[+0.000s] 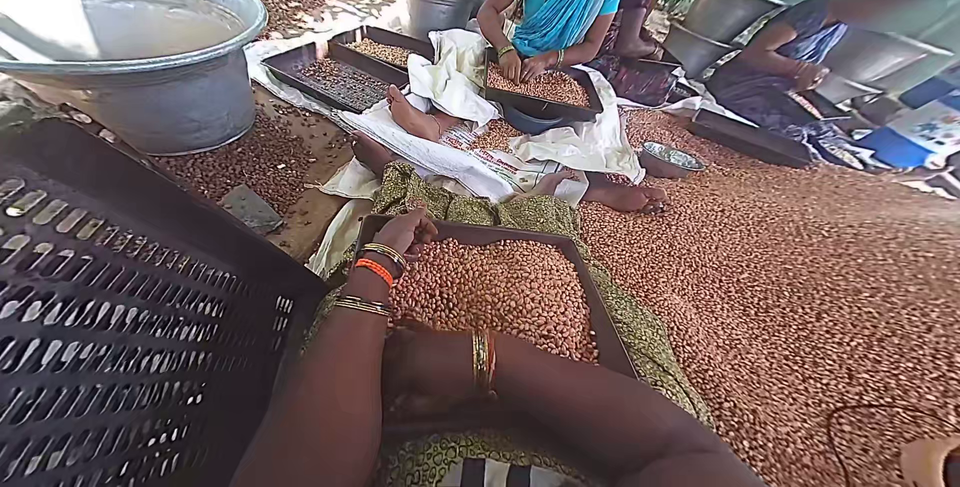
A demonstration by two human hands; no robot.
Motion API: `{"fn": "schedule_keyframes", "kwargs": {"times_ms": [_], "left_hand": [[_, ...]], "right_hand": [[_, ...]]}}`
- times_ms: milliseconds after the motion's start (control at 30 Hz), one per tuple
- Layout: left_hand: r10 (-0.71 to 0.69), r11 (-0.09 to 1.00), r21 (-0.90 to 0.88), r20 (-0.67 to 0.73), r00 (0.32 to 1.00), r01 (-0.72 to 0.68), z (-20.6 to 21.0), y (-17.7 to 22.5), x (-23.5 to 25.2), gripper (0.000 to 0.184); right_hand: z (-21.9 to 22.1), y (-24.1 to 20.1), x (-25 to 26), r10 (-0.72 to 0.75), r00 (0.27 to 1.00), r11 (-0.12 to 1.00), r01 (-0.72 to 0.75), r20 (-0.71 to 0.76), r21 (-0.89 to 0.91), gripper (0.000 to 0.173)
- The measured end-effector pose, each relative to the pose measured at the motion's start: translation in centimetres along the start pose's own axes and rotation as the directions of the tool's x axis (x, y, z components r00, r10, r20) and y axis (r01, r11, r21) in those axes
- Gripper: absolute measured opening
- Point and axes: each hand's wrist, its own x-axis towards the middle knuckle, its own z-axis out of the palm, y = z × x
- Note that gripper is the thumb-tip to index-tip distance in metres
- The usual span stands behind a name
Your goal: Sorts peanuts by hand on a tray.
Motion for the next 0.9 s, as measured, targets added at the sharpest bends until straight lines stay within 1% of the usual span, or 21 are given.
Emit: {"fn": "schedule_keyframes", "kwargs": {"times_ms": [33,67,100,167,233,300,333,367,400,500,533,567,600,667,733,833,900], "left_hand": [[-0.001,1.000,0.005,0.004,1.000,0.001,0.0,-0.1,0.0,0.058],[0.002,1.000,0.006,0.001,1.000,-0.002,0.0,-0.1,0.0,0.058],[0.009,1.000,0.003,-0.008,1.000,-0.009,0.0,-0.1,-0.2,0.057],[0.026,1.000,0.004,-0.031,0.999,-0.026,-0.1,0.0,-0.4,0.055],[0.037,0.999,0.020,-0.038,0.999,-0.036,-0.1,-0.1,-0.3,0.055],[0.026,0.999,0.041,-0.035,0.999,-0.025,0.1,-0.2,-0.3,0.056],[0.025,0.999,0.047,-0.031,0.999,-0.023,0.2,-0.2,-0.2,0.056],[0.022,0.998,0.051,-0.019,1.000,-0.021,0.3,-0.2,-0.2,0.056],[0.014,0.998,0.059,-0.008,1.000,-0.013,0.4,-0.1,-0.2,0.056],[-0.027,0.994,0.108,0.018,0.999,0.025,0.8,-0.2,-0.2,0.055],[-0.036,0.991,0.128,0.024,0.999,0.033,0.9,-0.2,-0.2,0.055],[-0.044,0.988,0.149,0.027,0.999,0.040,1.0,-0.2,-0.3,0.054],[-0.049,0.985,0.166,0.030,0.998,0.043,1.1,-0.2,-0.4,0.054],[-0.047,0.978,0.208,0.049,0.998,0.036,1.2,-0.3,-0.5,0.053],[-0.049,0.967,0.255,0.087,0.995,0.026,1.3,-0.4,-0.6,0.048],[-0.046,0.965,0.264,0.135,0.990,0.009,1.4,-0.7,-0.5,0.037],[-0.056,0.963,0.270,0.149,0.987,0.013,1.5,-0.7,-0.3,0.036]], "right_hand": [[-0.7,0.1,-0.6,0.051,0.996,0.998,-0.048,0.072,-0.040,0.015],[-1.5,0.2,-1.3,0.133,0.983,0.989,-0.124,0.124,-0.079,0.016],[-2.1,0.7,-2.1,0.207,0.970,0.976,-0.195,0.125,-0.101,0.020],[-3.7,2.0,-4.0,0.339,0.941,0.934,-0.334,0.021,-0.125,0.024],[-6.0,2.5,-6.5,0.394,0.901,0.910,-0.410,-0.182,-0.056,0.022],[-8.3,2.3,-9.4,0.442,0.829,0.886,-0.463,-0.343,0.022,0.019],[-9.0,2.4,-10.8,0.457,0.789,0.870,-0.492,-0.410,0.023,0.017],[-9.5,2.6,-12.1,0.489,0.747,0.843,-0.537,-0.450,0.025,0.017],[-9.7,2.7,-13.3,0.547,0.702,0.800,-0.599,-0.457,0.036,0.019],[-9.3,3.1,-15.6,0.734,0.540,0.616,-0.785,-0.412,0.067,0.023],[-9.0,3.2,-15.8,0.771,0.503,0.571,-0.818,-0.391,0.073,0.023],[-8.8,3.3,-15.9,0.793,0.488,0.547,-0.834,-0.364,0.075,0.023],[-8.5,3.5,-15.7,0.803,0.491,0.542,-0.838,-0.338,0.071,0.022],[-7.9,4.2,-15.2,0.806,0.519,0.551,-0.833,-0.284,0.041,0.021],[-7.3,5.0,-14.5,0.816,0.526,0.541,-0.841,-0.242,-0.004,0.022],[-6.4,6.1,-13.8,0.842,0.501,0.505,-0.863,-0.202,-0.037,0.023],[-6.1,6.3,-13.6,0.860,0.473,0.475,-0.879,-0.190,-0.037,0.024]]}}
